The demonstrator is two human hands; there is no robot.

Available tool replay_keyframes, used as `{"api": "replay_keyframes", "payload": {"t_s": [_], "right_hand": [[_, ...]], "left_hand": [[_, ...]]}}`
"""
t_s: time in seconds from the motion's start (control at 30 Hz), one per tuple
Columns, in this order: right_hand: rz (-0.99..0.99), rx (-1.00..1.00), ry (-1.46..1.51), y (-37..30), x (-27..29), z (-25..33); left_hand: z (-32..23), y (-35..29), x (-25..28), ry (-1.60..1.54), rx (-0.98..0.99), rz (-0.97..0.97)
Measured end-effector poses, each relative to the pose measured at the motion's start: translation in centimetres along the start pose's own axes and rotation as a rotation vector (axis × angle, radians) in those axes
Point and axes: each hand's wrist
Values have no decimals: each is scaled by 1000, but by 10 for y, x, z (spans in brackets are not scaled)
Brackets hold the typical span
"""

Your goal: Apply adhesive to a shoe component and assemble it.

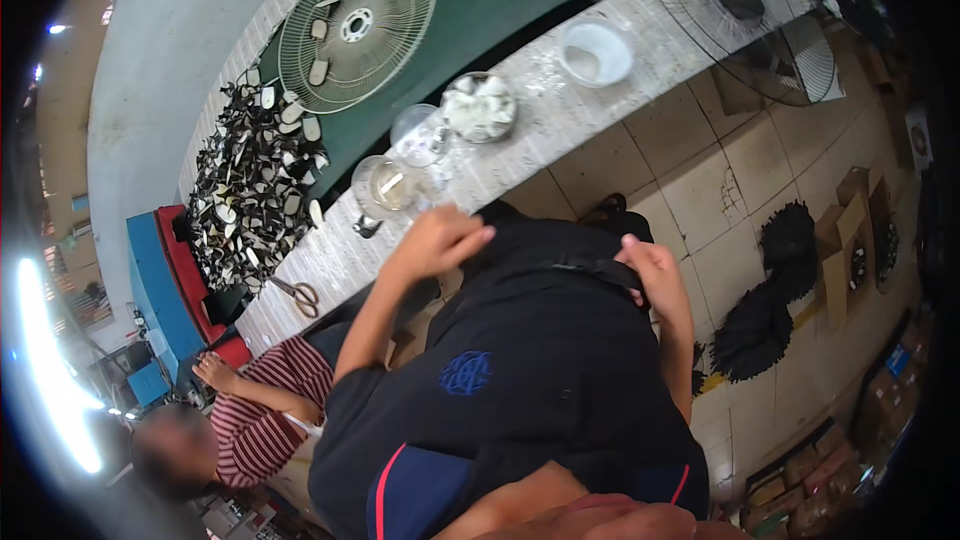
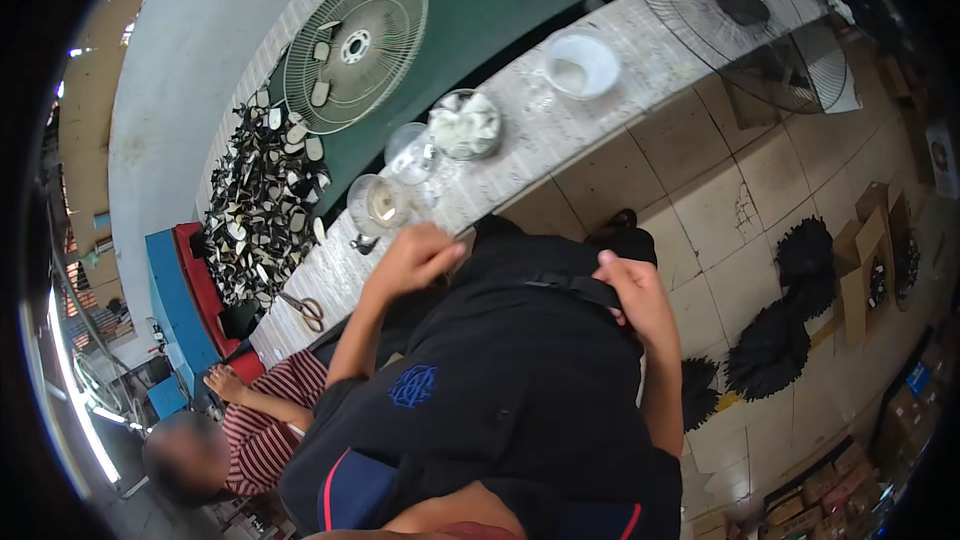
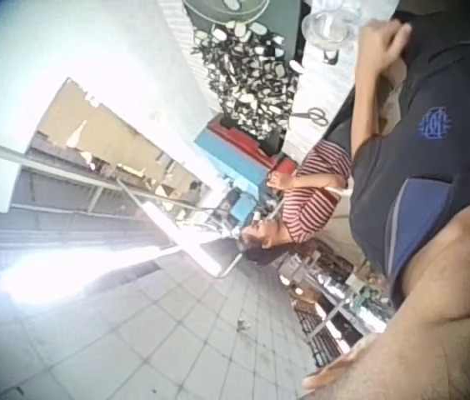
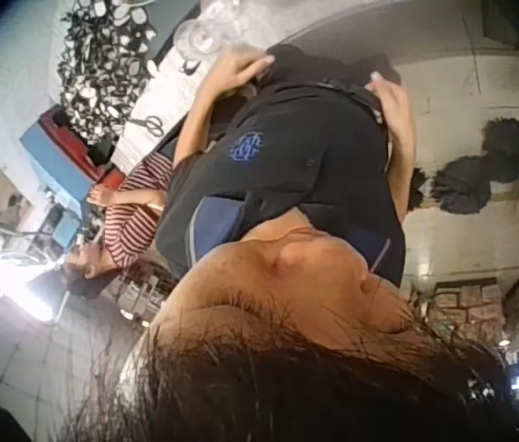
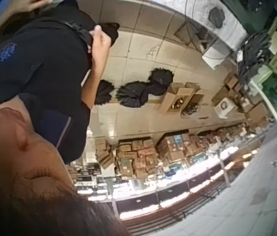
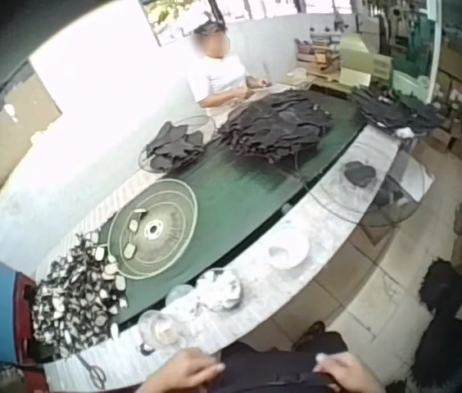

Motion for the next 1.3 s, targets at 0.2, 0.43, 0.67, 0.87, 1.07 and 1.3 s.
{"api": "replay_keyframes", "payload": {"t_s": [0.2, 0.43, 0.67, 0.87, 1.07, 1.3], "right_hand": [[-1, 384, -478, -9, 79, 52], [350, 659, -566, 52, 65, 83], [115, 43, 244, 55, 167, 151], [134, 128, 197, 44, 219, 210], [265, 77, 172, 15, 284, 214], [328, 20, 116, -43, 363, 182]], "left_hand": [[-95, 180, -10, 321, -380, -38], [-187, 278, -37, 492, -605, -366], [-211, 202, -99, -298, 422, -71], [-261, 249, -138, -414, 312, -60], [-320, 288, -210, -878, 366, -114], [-403, 288, -295, -755, 316, -194]]}}
Point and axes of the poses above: each hand's wrist, its own y-axis towards the middle knuckle, its own x-axis out of the back of the hand, z = x × y, and after that the axes turned 11 degrees about y, right-handed
